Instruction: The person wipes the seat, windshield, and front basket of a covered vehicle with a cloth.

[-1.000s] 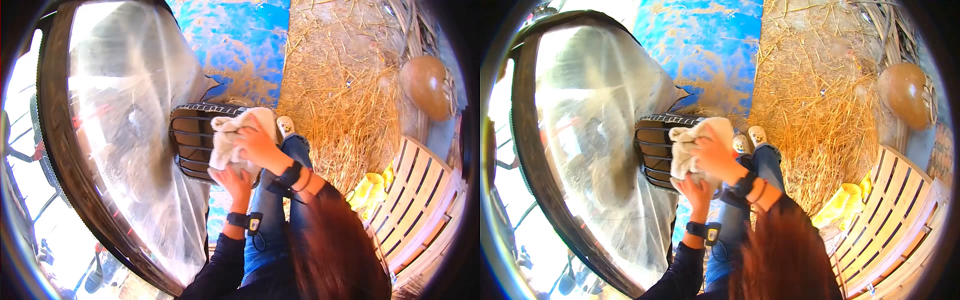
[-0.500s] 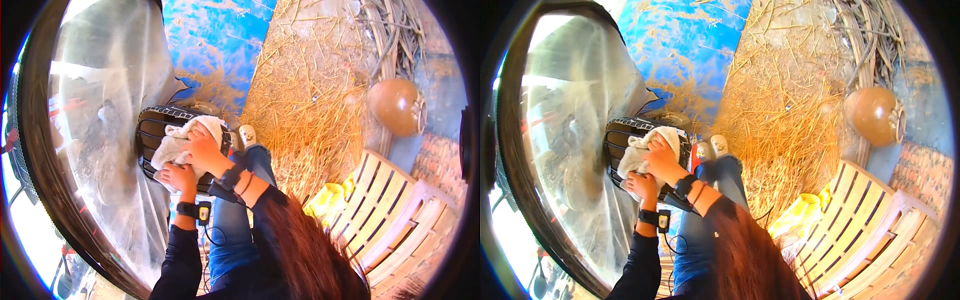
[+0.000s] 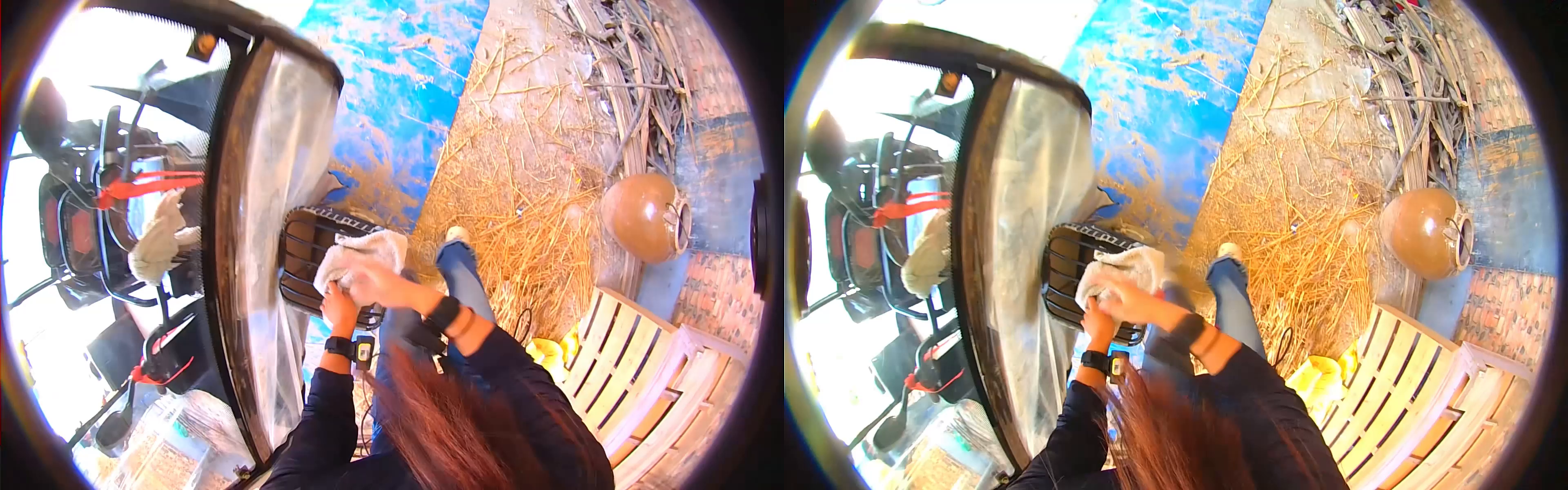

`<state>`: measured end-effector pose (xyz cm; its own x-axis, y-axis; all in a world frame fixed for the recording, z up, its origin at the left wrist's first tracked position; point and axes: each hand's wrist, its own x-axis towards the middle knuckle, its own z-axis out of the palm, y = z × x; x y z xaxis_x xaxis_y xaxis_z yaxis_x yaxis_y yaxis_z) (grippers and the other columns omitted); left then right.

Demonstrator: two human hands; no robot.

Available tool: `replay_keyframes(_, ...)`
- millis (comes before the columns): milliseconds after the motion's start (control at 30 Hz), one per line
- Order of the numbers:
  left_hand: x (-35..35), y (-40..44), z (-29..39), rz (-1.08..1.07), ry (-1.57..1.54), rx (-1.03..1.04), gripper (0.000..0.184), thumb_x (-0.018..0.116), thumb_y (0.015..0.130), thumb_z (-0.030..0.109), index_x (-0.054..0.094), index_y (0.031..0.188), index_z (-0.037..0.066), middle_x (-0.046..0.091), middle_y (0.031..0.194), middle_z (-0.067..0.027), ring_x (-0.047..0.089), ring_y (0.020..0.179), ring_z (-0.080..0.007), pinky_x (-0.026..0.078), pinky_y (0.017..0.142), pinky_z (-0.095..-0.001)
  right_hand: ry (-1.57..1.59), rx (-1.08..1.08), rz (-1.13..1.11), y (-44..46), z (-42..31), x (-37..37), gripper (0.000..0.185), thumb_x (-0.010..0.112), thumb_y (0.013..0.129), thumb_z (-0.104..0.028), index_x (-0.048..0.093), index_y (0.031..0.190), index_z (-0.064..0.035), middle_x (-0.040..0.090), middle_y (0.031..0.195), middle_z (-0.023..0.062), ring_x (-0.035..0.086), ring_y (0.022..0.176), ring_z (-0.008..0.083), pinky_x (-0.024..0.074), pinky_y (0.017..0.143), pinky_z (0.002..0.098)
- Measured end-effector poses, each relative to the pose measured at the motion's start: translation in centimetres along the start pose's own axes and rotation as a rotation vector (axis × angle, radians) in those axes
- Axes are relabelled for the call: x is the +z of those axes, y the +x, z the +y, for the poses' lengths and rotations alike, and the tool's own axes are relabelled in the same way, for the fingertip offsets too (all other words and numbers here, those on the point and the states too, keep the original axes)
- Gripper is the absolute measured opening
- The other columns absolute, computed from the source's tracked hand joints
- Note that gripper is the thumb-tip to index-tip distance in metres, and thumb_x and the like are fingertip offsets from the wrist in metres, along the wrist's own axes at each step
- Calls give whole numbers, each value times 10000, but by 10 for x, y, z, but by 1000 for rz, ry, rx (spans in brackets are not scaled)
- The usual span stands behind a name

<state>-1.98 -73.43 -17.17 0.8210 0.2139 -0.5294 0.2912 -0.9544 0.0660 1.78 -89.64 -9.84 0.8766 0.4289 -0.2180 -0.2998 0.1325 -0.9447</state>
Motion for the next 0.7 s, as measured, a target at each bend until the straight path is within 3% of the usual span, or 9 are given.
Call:
replay_keyframes(33,25,7,-25,-53,54,192,346,508,743,217,419,1051,88,565,867,-189,548,832,-344,404,706,-452,352,-5,-261,-12,-46,-5,407,516,769,-161,440,1124,24,431,1143,173,392,1078,284,286,931,364)
replay_keyframes(100,1,-6,-4,-106,-346,37,364,517,707,191,435,1042,76,574,832,-202,548,824,-363,423,707,-429,768,88,-837,-61,-126,-21,824,583,691,-516,285,1251,9,331,1274,128,362,1132,247,245,962,349)
replay_keyframes(200,6,-10,4,-53,-534,79,311,519,677,136,511,973,41,578,823,-199,552,808,-334,430,713,-367,627,-190,-1476,-105,-202,-49,1142,613,495,-669,170,1274,39,274,1273,147,248,1190,215,205,968,373)
replay_keyframes(233,2,-12,16,-24,-608,61,299,527,676,126,537,958,26,579,834,-188,555,791,-304,428,708,-342,695,-424,-1281,-129,-217,-61,833,598,671,-542,321,1222,18,435,1143,155,417,1072,229,338,876,360)
replay_keyframes(300,-7,-17,42,4,-732,-22,288,531,694,161,555,941,16,576,849,-184,554,810,-248,431,709,-319,408,-447,-1466,-164,-233,-100,1004,642,571,-587,257,1237,58,290,1251,180,355,1086,316,312,883,395)
replay_keyframes(367,19,10,42,108,-509,221,308,523,704,213,559,935,13,581,835,-182,553,802,-237,432,697,-330,362,-515,-1466,-207,-250,-144,665,638,713,-384,394,1159,43,458,1120,189,484,938,300,396,780,381)
replay_keyframes(433,-8,0,99,129,-760,7,316,507,703,240,540,885,-16,578,833,-179,539,754,-247,421,653,-362,341,-647,-1371,-255,-272,-185,529,576,735,-322,436,1109,23,488,1016,168,503,855,288,404,718,357)
replay_keyframes(667,-52,26,246,87,-752,274,484,511,676,170,447,1073,-99,536,993,-254,512,959,-300,395,821,-343,313,-2036,-434,-427,-340,-267,259,363,814,-106,583,934,-47,596,652,93,569,567,244,430,500,274)
replay_keyframes(700,-32,64,258,-34,-869,207,474,512,696,182,451,1078,-91,517,1049,-258,501,1017,-252,370,868,-278,288,-2125,-382,-430,-328,-285,262,428,822,-194,554,991,-39,607,801,126,578,676,253,449,578,309)
